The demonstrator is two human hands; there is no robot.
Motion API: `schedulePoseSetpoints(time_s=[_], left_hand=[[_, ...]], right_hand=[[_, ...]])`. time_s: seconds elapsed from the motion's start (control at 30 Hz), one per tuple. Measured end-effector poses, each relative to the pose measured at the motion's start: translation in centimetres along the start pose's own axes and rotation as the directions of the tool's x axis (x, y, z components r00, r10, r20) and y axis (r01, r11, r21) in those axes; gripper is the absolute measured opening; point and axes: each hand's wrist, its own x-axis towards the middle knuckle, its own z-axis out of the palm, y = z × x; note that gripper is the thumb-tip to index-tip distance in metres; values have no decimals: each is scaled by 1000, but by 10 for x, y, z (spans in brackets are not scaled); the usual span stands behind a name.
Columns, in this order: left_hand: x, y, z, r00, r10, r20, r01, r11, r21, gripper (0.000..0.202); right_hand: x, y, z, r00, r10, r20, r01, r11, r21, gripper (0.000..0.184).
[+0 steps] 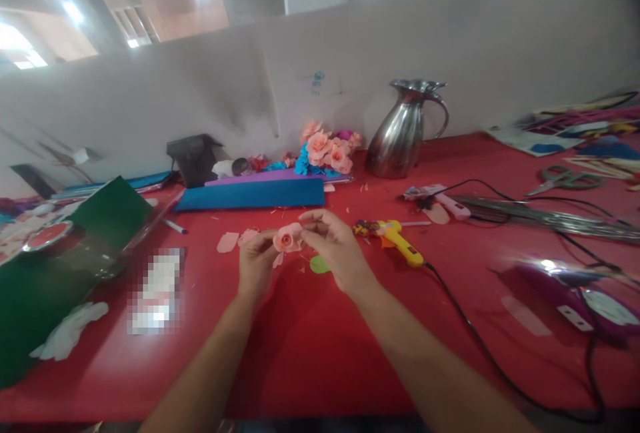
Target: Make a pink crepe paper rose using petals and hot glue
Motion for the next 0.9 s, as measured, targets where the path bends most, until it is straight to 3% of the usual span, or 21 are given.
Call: schedulePoseSetpoints(time_s=[0.2,0.43,0.7,0.9], left_hand=[[0,-2,-1,1000,16,-27,-17,999,-39,13],[-1,2,2,997,22,-78,-31,993,-112,12],[1,-2,0,999,21,-49,-28,987,-161,13],[3,-3,-1,998,-16,-65,5,985,-171,14]], right_hand=[[-2,-5,2,995,78,-65,-74,996,52,8],[-8,-7,10,965,253,72,-253,967,-12,21],[-10,-4,13,985,174,16,-174,985,-15,10],[-9,-2,12,988,144,54,-140,987,-76,12]])
